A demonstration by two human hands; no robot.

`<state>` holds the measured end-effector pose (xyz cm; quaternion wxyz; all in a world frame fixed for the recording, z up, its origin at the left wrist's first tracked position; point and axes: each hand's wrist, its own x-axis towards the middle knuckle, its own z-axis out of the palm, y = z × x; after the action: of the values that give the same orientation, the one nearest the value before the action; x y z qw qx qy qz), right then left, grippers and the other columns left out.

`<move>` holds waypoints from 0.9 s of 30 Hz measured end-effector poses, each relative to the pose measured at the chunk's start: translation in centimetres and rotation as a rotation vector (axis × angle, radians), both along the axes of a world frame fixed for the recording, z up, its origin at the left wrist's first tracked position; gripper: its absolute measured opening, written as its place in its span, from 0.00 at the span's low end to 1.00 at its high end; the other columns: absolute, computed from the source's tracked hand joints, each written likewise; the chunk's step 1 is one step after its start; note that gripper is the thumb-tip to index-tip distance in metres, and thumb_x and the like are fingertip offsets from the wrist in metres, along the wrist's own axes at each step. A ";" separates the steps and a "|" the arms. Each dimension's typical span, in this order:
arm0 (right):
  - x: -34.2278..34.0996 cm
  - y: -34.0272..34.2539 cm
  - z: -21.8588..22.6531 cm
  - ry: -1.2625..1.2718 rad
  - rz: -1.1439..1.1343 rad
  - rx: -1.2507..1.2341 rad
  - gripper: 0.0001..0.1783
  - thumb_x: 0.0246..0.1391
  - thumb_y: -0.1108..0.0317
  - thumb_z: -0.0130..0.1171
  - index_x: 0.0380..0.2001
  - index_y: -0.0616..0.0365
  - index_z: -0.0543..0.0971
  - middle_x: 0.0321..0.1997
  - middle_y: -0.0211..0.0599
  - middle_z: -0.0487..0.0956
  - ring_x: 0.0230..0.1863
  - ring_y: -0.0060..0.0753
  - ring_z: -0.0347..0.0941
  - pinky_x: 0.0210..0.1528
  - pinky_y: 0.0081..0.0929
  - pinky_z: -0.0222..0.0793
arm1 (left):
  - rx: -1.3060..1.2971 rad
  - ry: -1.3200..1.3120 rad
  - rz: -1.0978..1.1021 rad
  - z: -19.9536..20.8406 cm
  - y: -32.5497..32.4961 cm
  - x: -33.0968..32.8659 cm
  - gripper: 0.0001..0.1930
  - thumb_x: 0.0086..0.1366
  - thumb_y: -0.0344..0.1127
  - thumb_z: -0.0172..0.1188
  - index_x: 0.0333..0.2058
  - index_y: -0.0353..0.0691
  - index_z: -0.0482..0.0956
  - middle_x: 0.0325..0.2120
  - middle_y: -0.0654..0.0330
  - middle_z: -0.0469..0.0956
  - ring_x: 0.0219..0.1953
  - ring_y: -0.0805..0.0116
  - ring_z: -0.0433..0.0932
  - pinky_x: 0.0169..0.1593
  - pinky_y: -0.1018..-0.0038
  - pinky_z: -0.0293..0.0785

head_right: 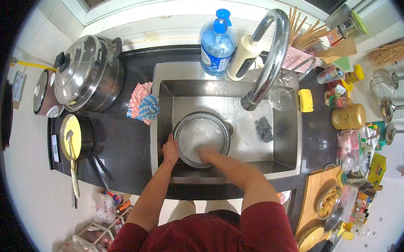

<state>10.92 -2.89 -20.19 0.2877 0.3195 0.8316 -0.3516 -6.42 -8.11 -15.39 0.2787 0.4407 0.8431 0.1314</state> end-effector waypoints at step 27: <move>-0.5 2.0 3.7 -0.023 -0.260 0.278 0.08 0.44 0.71 0.51 0.26 0.60 0.79 0.33 0.49 0.78 0.38 0.48 0.75 0.38 0.37 0.72 | 0.054 -0.103 0.065 0.3 0.4 0.2 0.21 0.62 0.35 0.49 0.53 0.36 0.63 0.30 0.41 0.76 0.33 0.43 0.76 0.39 0.55 0.70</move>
<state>10.46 -0.91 -16.45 0.2025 0.4649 0.8205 -0.2640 -6.23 -7.75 -15.10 0.3052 0.4130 0.8378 0.1854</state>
